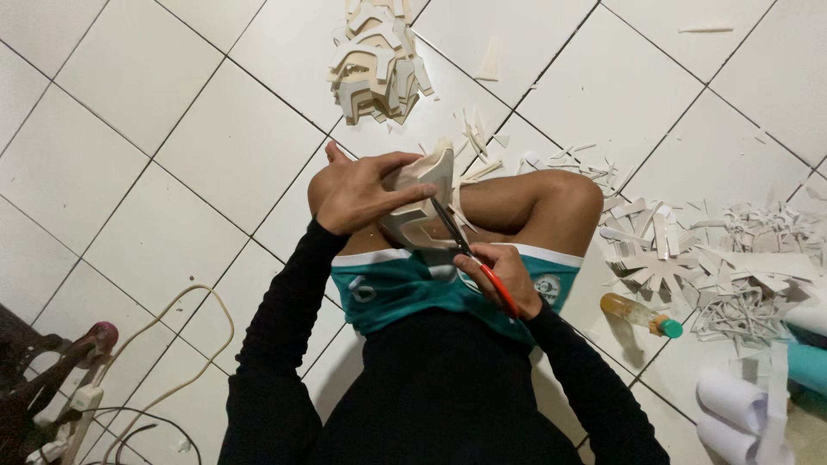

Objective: The person sits on the floor and trims excess material from white foam cutouts with scissors, then places the trimmed pieces onto sorted piles on the floor, repeating the process piece by piece.

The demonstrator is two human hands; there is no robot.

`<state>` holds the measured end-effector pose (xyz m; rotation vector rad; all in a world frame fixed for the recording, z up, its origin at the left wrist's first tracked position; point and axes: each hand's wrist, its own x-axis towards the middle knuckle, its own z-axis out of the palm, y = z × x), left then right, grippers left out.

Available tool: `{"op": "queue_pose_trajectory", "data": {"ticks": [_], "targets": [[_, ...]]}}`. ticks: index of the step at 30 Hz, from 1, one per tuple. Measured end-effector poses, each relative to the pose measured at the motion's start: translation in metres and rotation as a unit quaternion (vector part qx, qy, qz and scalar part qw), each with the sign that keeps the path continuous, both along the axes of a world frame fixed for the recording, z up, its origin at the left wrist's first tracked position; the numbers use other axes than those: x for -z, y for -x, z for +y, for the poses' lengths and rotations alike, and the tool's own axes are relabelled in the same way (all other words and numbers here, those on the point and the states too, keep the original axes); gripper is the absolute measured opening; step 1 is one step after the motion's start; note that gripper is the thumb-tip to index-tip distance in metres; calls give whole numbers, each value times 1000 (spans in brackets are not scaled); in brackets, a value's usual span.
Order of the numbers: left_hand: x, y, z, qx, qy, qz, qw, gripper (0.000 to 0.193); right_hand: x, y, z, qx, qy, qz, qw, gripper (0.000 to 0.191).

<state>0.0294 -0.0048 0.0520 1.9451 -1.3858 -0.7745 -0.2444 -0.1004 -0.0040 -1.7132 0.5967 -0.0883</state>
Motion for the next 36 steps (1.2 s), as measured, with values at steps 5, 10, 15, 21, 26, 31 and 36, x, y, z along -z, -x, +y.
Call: {"op": "queue_pose_trajectory", "data": {"ticks": [5, 10, 15, 21, 26, 31, 36], "targets": [[34, -8, -16, -239, 179, 358, 885, 40, 11, 3, -9, 26, 54, -111, 992, 42], [66, -9, -13, -317, 209, 506, 774, 38, 22, 12, -7, 150, -59, -18, 987, 39], [87, 18, -22, -312, 260, 559, 723, 38, 38, 3, 18, 96, -154, -37, 983, 44], [97, 59, -24, -325, 301, 629, 639, 31, 43, -23, 28, 76, -212, -107, 968, 52], [102, 76, -20, -317, 297, 614, 659, 25, 41, -36, 29, 111, -301, -152, 935, 49], [94, 69, -14, -324, 269, 602, 679, 29, 34, -29, 33, 133, -286, -114, 942, 50], [74, 46, -7, -270, 226, 595, 722, 37, 21, -20, 27, 103, -291, -77, 948, 49]]}}
